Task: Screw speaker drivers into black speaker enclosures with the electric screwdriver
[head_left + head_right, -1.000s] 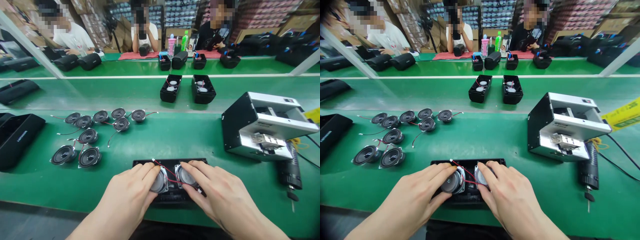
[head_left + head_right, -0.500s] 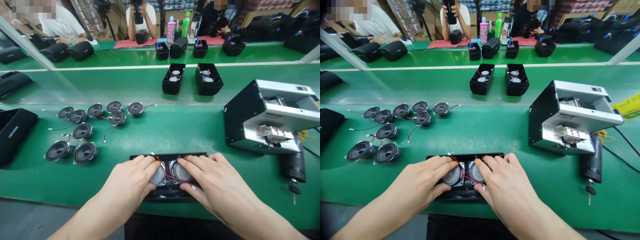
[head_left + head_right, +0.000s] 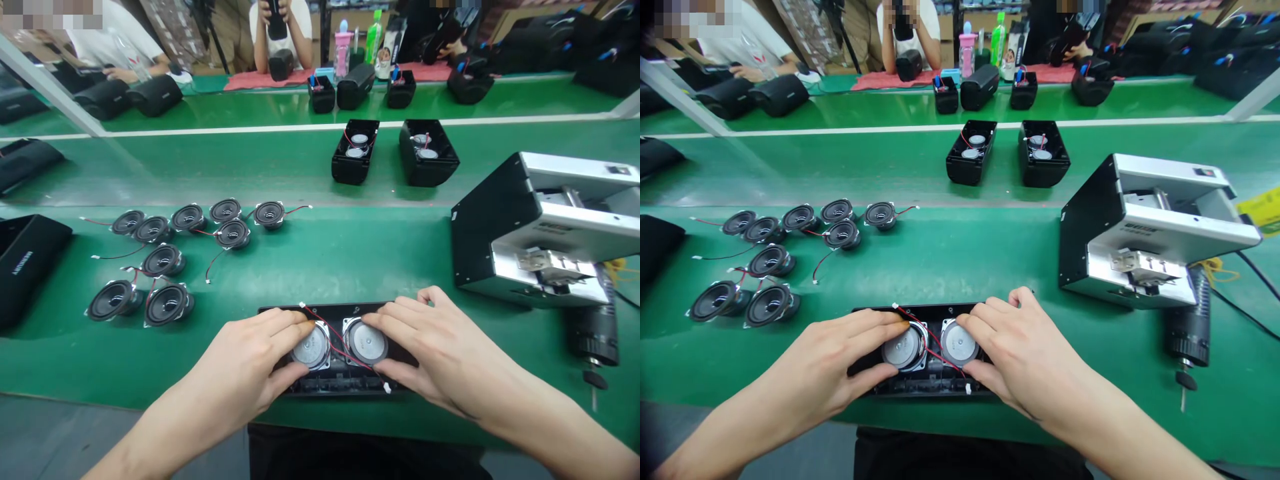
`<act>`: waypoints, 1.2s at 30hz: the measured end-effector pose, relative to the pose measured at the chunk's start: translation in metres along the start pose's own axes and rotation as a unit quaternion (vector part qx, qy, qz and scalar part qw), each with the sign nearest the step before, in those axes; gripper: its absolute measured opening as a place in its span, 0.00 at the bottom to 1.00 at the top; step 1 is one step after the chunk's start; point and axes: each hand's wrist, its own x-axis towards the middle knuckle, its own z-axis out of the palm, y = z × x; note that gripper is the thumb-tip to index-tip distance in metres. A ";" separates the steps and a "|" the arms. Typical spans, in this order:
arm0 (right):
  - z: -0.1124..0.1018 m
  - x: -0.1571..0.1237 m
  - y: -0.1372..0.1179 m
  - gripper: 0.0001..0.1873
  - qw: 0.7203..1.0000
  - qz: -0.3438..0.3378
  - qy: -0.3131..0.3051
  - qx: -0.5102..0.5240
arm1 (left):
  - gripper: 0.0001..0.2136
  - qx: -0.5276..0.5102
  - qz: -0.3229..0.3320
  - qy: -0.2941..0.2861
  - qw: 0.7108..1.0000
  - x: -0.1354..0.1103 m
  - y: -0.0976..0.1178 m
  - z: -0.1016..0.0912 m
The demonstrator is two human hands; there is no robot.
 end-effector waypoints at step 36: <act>0.005 -0.007 -0.004 0.23 1.000 0.020 0.014 0.017 | 0.20 0.037 0.023 0.073 0.996 0.001 0.006 0.004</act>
